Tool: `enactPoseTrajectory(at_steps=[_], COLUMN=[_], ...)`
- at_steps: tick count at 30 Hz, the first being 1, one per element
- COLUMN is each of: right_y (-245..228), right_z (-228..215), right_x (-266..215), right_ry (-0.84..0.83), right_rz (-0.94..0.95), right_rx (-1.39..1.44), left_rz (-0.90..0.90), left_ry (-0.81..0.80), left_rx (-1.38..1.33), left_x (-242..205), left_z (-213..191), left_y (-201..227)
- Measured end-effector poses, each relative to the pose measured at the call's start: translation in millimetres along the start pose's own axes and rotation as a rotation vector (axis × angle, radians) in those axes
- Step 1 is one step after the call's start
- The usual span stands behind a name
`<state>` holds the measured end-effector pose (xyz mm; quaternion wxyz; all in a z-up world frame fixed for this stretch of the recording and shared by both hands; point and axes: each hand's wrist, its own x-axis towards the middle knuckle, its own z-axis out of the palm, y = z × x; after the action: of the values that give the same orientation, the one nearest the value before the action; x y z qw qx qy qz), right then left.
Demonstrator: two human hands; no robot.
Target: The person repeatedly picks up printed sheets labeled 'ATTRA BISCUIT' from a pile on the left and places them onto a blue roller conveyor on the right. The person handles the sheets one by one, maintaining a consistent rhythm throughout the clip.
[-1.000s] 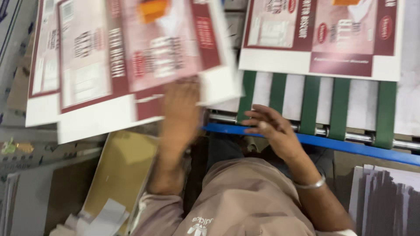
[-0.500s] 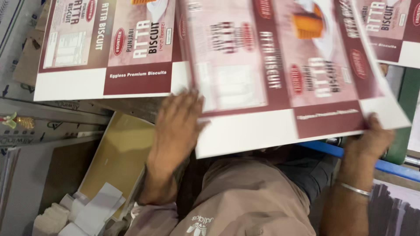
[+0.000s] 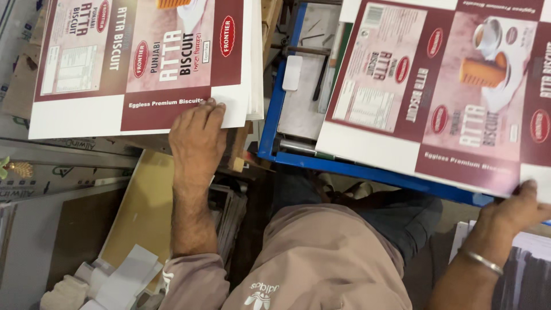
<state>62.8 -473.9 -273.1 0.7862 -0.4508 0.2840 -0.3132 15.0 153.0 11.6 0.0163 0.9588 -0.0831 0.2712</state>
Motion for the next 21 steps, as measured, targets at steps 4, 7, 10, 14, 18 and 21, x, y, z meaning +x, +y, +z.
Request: enactPoseTrajectory(at_steps=[4, 7, 10, 14, 18, 21], right_y=[-6.1, -16.9, -27.1, -22.6, 4.1, 20.9], right_z=[-44.6, -61.8, -53.6, -35.9, -20.4, -2.9], right_x=[-39.1, -73.7, -90.4, -71.2, -27.5, -1.3], right_ry=[0.022, -0.167, -0.119, -0.017, -0.099, -0.128], right_rz=[-0.032, -0.111, -0.069, -0.017, -0.065, -0.089], right_rx=[-0.105, -0.128, -0.140, -0.122, -0.040, 0.014], left_rz=[-0.023, -0.006, -0.015, -0.047, -0.070, -0.076], left_ry=[0.022, 0.034, 0.039, 0.041, 0.065, 0.077], left_rx=[0.024, 0.113, 0.101, 0.072, 0.026, 0.000], left_x=[0.9, -2.2, -2.9, -7.3, -4.8, -2.0], left_z=[2.6, 10.2, 14.4, 10.8, 6.5, 2.8], left_y=[-2.0, -5.4, -10.9, -12.3, -8.3, -4.9])
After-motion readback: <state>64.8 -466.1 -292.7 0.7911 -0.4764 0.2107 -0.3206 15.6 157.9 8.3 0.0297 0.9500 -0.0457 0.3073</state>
